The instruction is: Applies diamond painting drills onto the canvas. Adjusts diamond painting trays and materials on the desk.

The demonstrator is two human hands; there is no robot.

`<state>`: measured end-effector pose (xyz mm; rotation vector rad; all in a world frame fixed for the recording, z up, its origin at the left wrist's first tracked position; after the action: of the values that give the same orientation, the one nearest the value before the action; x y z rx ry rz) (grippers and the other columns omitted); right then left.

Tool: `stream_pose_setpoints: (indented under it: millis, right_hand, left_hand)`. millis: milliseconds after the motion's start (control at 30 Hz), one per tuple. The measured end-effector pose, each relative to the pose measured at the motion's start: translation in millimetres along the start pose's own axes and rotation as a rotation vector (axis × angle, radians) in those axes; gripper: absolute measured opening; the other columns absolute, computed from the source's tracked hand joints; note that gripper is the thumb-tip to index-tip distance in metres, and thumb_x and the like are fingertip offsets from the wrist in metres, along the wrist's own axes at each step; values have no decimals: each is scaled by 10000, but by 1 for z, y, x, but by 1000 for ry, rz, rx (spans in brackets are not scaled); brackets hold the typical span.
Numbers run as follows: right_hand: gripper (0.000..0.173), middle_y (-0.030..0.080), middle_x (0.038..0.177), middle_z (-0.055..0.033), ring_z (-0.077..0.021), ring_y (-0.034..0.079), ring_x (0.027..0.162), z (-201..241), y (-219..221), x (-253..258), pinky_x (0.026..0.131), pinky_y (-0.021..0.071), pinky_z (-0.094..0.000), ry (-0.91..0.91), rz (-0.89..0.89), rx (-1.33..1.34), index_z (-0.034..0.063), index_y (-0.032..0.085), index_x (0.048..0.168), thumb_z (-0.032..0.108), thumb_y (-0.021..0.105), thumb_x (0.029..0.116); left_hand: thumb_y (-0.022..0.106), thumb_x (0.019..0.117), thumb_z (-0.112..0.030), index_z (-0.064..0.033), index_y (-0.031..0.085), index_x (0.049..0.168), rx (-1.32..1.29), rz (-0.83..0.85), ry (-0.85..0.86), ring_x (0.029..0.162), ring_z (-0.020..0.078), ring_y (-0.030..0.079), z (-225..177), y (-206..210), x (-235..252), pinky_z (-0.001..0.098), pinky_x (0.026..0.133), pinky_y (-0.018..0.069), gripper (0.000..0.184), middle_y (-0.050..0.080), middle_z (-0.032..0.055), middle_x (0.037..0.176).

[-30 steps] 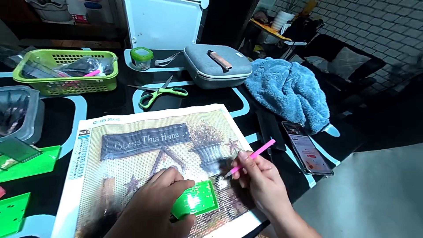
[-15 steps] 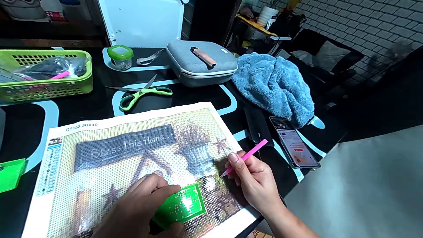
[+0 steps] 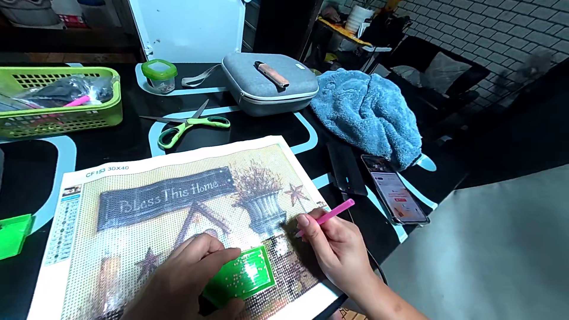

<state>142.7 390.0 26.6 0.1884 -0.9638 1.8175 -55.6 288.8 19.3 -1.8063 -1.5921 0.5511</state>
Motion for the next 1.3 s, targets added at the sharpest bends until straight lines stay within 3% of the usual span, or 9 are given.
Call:
stream_pose_setpoints:
  millis: [100, 200, 333, 433, 500, 800, 1300]
  right_hand:
    - [291, 655, 706, 83, 51, 586, 599, -20, -3, 2, 554, 486, -108, 238, -9, 206, 124, 668, 838, 231, 529, 1069]
    - [332, 676, 689, 46, 13, 580, 555, -33, -8, 2, 519, 465, -126, 433, -93, 402, 140, 670, 808, 218, 492, 1077]
    - [301, 692, 768, 59, 19, 633, 661, 7, 19, 1, 606, 530, -144, 255, 40, 458, 112, 674, 884, 249, 502, 1089]
    - [315, 670, 779, -12, -8, 637, 714, 39, 48, -1, 655, 542, -175, 44, 170, 420, 15, 660, 913, 226, 510, 1093]
    - [329, 677, 782, -41, -39, 656, 731, 46, 57, 0, 677, 560, -201, -17, 194, 353, 8, 671, 916, 242, 518, 1090]
    - [347, 672, 766, -31, -38, 650, 725, 48, 67, 3, 674, 550, -202, -50, 215, 286, 26, 681, 901, 274, 525, 1087]
    - [339, 655, 751, -38, -27, 630, 710, 48, 67, 2, 657, 526, -178, -54, 213, 316, 11, 668, 889, 249, 528, 1087]
  left_hand:
    - [818, 830, -329, -89, 740, 1238, -4, -26, 19, 952, 268, 652, 0, 0, -1, 393, 795, 554, 479, 674, 151, 1074]
    - [815, 829, -349, -94, 743, 1228, -6, -51, 31, 942, 261, 653, 0, -1, -2, 395, 798, 552, 479, 678, 139, 1063]
    - [773, 827, -430, -132, 749, 1213, 51, -113, 64, 897, 225, 665, 1, 0, -4, 381, 744, 570, 488, 685, 90, 1029]
    - [726, 818, -503, -169, 757, 1177, 95, -200, 119, 860, 166, 662, 3, 1, -6, 316, 707, 569, 492, 683, 45, 989]
    - [714, 816, -510, -158, 755, 1154, 108, -217, 137, 853, 157, 657, 3, 1, -5, 306, 700, 565, 489, 680, 38, 979]
    - [704, 790, -508, -185, 754, 1056, 161, -281, 160, 816, 100, 630, 2, 3, -4, 237, 666, 538, 421, 647, -16, 916]
    - [709, 770, -491, -194, 759, 1059, 165, -278, 141, 817, 77, 625, 2, 3, -4, 214, 674, 532, 417, 642, -35, 908]
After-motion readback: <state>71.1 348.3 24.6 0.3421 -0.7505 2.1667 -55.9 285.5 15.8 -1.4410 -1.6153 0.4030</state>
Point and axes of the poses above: each hand's wrist, its own x-axis towards the middle knuckle, its own y-axis out of the palm, z = x × y, the point moved 9 cm from there along x, towards the middle knuckle
